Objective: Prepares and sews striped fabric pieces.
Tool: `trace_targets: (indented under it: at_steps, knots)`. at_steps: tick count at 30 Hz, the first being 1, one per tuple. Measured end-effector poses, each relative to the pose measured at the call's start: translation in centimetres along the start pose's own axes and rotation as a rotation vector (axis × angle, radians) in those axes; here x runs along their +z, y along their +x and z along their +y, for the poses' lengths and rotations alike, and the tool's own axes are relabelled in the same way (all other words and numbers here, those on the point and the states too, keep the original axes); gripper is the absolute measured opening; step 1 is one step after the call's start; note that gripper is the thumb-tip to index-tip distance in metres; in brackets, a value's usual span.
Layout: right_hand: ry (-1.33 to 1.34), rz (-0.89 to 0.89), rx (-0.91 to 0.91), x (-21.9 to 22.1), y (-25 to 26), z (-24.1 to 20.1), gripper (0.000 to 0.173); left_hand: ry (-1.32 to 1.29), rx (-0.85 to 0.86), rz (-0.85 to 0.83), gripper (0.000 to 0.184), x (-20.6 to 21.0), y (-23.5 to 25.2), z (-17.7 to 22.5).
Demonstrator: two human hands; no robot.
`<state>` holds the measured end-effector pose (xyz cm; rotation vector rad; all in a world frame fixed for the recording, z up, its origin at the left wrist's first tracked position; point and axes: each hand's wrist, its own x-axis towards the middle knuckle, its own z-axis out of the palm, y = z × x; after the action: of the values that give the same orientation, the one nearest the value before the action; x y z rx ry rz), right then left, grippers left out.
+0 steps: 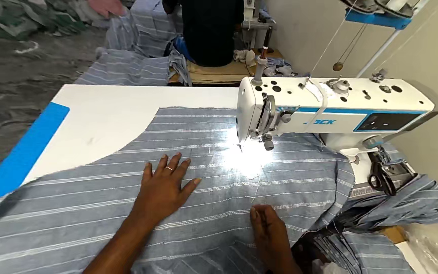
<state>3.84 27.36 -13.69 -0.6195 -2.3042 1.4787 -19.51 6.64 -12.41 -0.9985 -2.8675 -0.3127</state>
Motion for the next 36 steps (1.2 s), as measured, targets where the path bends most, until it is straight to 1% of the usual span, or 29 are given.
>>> trace_targets:
  at_steps: [3, 5, 7, 9, 10, 11, 13, 14, 16, 20, 24, 26, 28, 29, 30, 31, 32, 33, 34, 36]
  knots:
    - [0.034, -0.001, 0.031, -0.4, -0.2, 0.5, 0.025, 0.005, -0.056, 0.008, 0.082, -0.4, -1.5, 0.6]
    - [-0.066, -0.036, 0.028, -0.8, -0.2, 1.1, 0.03, -0.006, -0.097, 0.008, 0.083, -0.4, -3.0, 0.9]
    - [-0.283, -0.104, 0.023, -1.4, 0.2, 1.5, 0.038, -0.005, -0.115, 0.007, 0.086, -0.2, -3.9, 0.8]
    - [-0.556, -0.087, -0.023, -2.0, 0.6, 1.1, 0.046, -0.004, -0.118, 0.0, 0.086, -0.2, -4.1, 0.8]
    - [-0.666, -0.053, -0.063, -2.4, 0.8, 0.7, 0.046, 0.001, -0.12, -0.01, 0.085, -0.3, -3.9, 0.8]
    - [-0.731, -0.018, -0.116, -2.7, 1.0, 0.5, 0.041, 0.006, -0.123, -0.017, 0.085, -0.3, -3.6, 0.7]
    - [-0.751, 0.019, -0.29, -3.0, 1.8, 1.1, 0.023, 0.013, -0.13, -0.026, 0.085, -0.4, -2.7, 0.5]
    - [-0.752, 0.035, -0.388, -2.9, 2.3, 1.7, 0.019, 0.017, -0.136, -0.032, 0.086, -0.4, -2.0, 0.4]
    - [-0.732, 0.051, -0.492, -2.9, 3.5, 2.7, 0.02, 0.021, -0.145, -0.044, 0.087, -0.5, -0.7, 0.1]
    - [-0.679, -0.013, -0.538, -3.7, 6.7, 2.5, 0.021, 0.008, -0.153, -0.065, 0.086, -0.8, 1.8, -0.6]
    - [-0.714, -0.094, -0.556, -4.1, 10.4, 1.9, 0.024, -0.014, -0.16, -0.06, 0.086, -0.7, 4.4, -1.3]
    - [-0.736, -0.128, -0.546, -4.1, 11.6, 1.5, 0.026, -0.032, -0.147, 0.007, 0.085, -0.7, 5.7, -2.1]
    - [-0.788, -0.103, -0.493, -4.7, 10.8, 0.0, 0.027, -0.033, -0.09, 0.146, 0.074, -1.3, 5.9, -2.0]
    - [-0.796, -0.056, -0.445, -5.3, 9.7, -0.9, 0.03, -0.034, -0.076, 0.167, 0.069, -2.1, 5.3, -1.5]
    - [-0.792, 0.002, -0.395, -6.1, 8.5, -1.2, 0.037, -0.031, -0.08, 0.15, 0.066, -2.8, 4.3, -0.8]
    - [-0.793, 0.035, -0.364, -7.1, 7.6, -0.6, 0.045, -0.017, -0.087, 0.095, 0.067, -3.0, 3.1, -0.3]
    - [-0.81, 0.013, -0.354, -8.3, 7.6, 0.9, 0.053, 0.008, -0.089, 0.034, 0.071, -2.8, 1.8, -0.2]
    - [-0.842, -0.054, -0.373, -9.9, 8.4, 3.0, 0.058, 0.017, -0.087, -0.015, 0.076, -2.2, 0.5, -0.5]
    - [-0.884, -0.132, -0.42, -12.0, 9.8, 4.9, 0.058, 0.012, -0.084, -0.046, 0.079, -1.5, -0.6, -1.0]
    - [-0.907, -0.234, -0.471, -16.4, 14.3, 6.4, 0.057, -0.001, -0.071, -0.009, 0.081, -0.8, -1.2, -2.2]
